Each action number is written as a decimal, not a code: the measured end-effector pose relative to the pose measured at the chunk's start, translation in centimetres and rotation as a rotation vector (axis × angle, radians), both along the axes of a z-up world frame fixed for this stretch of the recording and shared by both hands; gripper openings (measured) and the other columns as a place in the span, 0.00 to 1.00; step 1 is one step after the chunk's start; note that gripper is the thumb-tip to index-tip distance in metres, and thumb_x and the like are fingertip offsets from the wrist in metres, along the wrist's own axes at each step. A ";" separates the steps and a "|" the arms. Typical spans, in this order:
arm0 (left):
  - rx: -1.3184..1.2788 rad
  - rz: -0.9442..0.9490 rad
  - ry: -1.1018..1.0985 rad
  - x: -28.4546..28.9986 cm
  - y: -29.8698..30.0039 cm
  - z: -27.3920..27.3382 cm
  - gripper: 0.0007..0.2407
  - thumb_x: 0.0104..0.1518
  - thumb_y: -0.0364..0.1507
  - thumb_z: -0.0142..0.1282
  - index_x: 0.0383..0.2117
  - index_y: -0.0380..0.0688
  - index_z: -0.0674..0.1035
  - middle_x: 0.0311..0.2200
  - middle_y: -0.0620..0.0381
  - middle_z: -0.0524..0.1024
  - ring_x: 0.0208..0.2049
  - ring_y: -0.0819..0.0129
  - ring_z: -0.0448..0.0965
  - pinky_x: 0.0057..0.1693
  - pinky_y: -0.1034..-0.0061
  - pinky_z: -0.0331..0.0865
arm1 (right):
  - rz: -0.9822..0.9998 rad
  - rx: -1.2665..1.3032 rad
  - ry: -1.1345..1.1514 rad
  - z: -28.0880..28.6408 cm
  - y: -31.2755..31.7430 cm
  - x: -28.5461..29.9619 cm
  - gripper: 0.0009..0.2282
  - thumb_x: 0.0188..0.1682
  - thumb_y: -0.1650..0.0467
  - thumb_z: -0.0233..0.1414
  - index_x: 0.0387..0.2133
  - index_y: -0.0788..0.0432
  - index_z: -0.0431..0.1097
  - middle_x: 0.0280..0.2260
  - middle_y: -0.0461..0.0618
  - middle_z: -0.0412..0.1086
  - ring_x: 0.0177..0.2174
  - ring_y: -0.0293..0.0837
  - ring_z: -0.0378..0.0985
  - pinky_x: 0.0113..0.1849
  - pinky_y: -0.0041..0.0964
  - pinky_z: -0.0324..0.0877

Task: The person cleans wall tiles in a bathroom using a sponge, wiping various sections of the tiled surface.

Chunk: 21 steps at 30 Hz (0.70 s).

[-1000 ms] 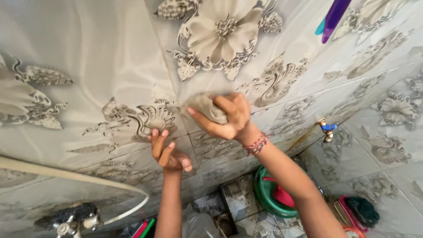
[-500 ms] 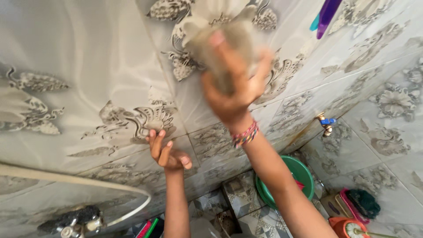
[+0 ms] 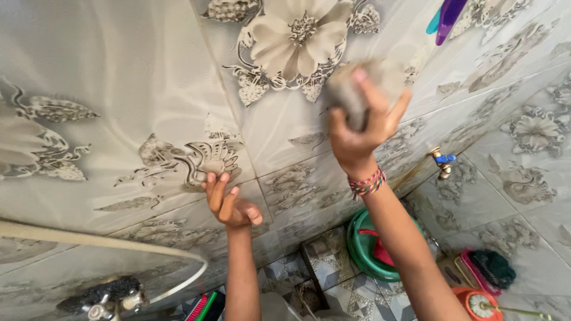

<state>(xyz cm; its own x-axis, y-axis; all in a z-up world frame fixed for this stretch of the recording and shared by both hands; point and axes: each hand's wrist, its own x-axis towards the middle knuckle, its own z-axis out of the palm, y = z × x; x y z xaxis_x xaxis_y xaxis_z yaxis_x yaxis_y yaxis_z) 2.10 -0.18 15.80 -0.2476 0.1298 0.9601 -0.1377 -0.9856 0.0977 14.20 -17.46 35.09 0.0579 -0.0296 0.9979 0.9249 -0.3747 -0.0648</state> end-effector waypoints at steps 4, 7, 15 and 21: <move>0.015 0.005 -0.029 0.2 0.0 0.0 0.20 0.66 0.47 0.32 0.43 0.40 0.67 0.49 0.42 0.73 0.62 0.46 0.69 0.73 0.52 0.53 | 0.066 0.237 0.160 0.6 4.1 -2.1 0.20 0.47 0.76 0.54 0.55 0.59 0.69 0.51 0.46 0.74 0.53 0.47 0.76 0.68 0.69 0.34; 0.001 -0.008 -0.023 0.0 -0.1 -0.1 0.19 0.66 0.45 0.34 0.43 0.39 0.66 0.49 0.40 0.72 0.61 0.42 0.69 0.72 0.49 0.53 | 0.083 0.125 0.066 0.0 5.1 -4.2 0.20 0.41 0.77 0.54 0.50 0.61 0.68 0.49 0.52 0.74 0.49 0.51 0.78 0.66 0.74 0.41; 0.010 -0.026 -0.005 -0.1 0.2 -0.6 0.19 0.66 0.44 0.34 0.44 0.39 0.65 0.49 0.40 0.72 0.59 0.41 0.71 0.72 0.48 0.56 | 0.091 -0.263 -0.332 1.7 4.7 -5.7 0.27 0.39 0.66 0.73 0.53 0.46 0.75 0.49 0.54 0.61 0.46 0.51 0.64 0.46 0.45 0.62; 0.027 -0.045 -0.015 -0.2 0.6 -1.0 0.19 0.66 0.45 0.35 0.44 0.39 0.66 0.48 0.39 0.74 0.58 0.41 0.72 0.70 0.48 0.56 | -0.008 0.049 -0.032 5.2 7.7 -9.1 0.24 0.41 0.72 0.62 0.55 0.48 0.72 0.53 0.54 0.56 0.54 0.52 0.57 0.56 0.46 0.57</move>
